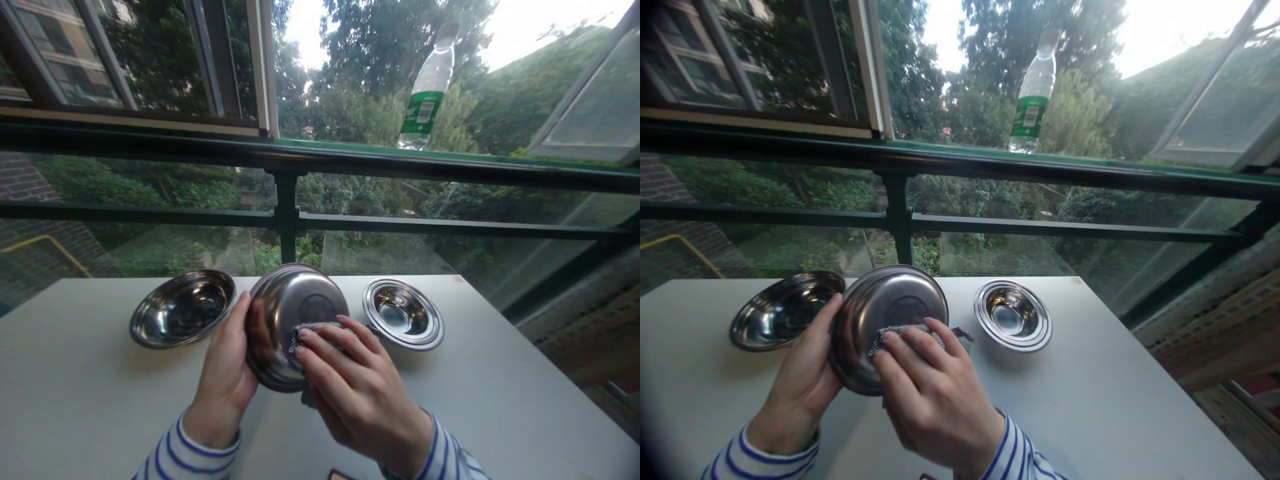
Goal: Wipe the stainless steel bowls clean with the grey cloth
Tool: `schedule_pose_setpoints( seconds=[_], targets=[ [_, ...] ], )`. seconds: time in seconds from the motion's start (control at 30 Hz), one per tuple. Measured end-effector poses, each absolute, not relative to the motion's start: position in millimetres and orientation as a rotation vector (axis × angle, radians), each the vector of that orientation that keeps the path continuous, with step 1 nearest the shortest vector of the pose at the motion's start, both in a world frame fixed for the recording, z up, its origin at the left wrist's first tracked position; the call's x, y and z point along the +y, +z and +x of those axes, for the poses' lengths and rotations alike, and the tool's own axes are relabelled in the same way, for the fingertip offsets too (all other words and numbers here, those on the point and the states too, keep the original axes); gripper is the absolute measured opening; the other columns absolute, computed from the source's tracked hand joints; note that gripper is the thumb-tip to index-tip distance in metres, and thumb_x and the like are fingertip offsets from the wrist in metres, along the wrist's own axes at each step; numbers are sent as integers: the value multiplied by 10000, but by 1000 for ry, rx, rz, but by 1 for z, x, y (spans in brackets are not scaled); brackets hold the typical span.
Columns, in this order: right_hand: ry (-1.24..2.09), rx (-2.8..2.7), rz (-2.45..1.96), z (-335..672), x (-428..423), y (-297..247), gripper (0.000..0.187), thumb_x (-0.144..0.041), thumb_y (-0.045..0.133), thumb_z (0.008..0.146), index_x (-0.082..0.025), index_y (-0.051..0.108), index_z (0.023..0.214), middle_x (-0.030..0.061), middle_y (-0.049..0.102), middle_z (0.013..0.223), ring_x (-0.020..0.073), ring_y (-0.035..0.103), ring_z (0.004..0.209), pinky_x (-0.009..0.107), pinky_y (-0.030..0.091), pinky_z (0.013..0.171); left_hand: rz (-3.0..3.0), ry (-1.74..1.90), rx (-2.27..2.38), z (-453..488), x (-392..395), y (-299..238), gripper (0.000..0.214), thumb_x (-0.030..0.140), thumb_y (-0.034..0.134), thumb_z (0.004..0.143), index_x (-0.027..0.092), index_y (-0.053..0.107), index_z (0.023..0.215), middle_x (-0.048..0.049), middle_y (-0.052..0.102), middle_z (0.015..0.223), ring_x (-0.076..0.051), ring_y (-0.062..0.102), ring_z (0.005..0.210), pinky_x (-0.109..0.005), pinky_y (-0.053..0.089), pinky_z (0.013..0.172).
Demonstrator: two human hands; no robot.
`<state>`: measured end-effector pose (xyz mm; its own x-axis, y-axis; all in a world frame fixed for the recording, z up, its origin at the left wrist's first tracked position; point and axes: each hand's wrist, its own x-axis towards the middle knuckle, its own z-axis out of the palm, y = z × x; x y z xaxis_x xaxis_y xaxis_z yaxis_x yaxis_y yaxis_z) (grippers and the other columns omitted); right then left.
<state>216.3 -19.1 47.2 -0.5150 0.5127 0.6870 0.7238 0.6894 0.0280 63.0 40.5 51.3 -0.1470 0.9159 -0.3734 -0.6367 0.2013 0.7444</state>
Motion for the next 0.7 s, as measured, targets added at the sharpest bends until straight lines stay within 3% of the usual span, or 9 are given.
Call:
schedule_pose_setpoints(
  seconds=[0.2, 0.53, 0.7],
  targets=[
    [-414, -2207, -1006, 216, -21, 49, 300, -179, 470, 876, -119, 588, 1145, 74, 619, 1204, 215, 531, 1103, 396, 336, 1027, 394, 1337, 994, 64, 40, 49, 196, 221, 523, 853, 103, 668, 794, -41, 697, 662, -130, 642, 554, -217, 538, 526],
    [-447, -2136, -1097, 221, -16, 47, 317, -158, 458, 876, -102, 571, 1167, 99, 606, 1218, 231, 523, 1117, 414, 342, 1017, 385, 1349, 1019, 63, 40, 49, 182, 218, 536, 852, 106, 667, 791, -13, 663, 618, -85, 596, 500, -154, 486, 455],
    [-383, -2203, -981, 222, -17, 49, 287, -174, 457, 877, -136, 591, 1128, 67, 629, 1188, 205, 538, 1100, 392, 336, 1028, 395, 1338, 996, 63, 40, 50, 203, 233, 527, 856, 107, 666, 779, -23, 671, 623, -93, 596, 488, -169, 491, 443]
  ],
)
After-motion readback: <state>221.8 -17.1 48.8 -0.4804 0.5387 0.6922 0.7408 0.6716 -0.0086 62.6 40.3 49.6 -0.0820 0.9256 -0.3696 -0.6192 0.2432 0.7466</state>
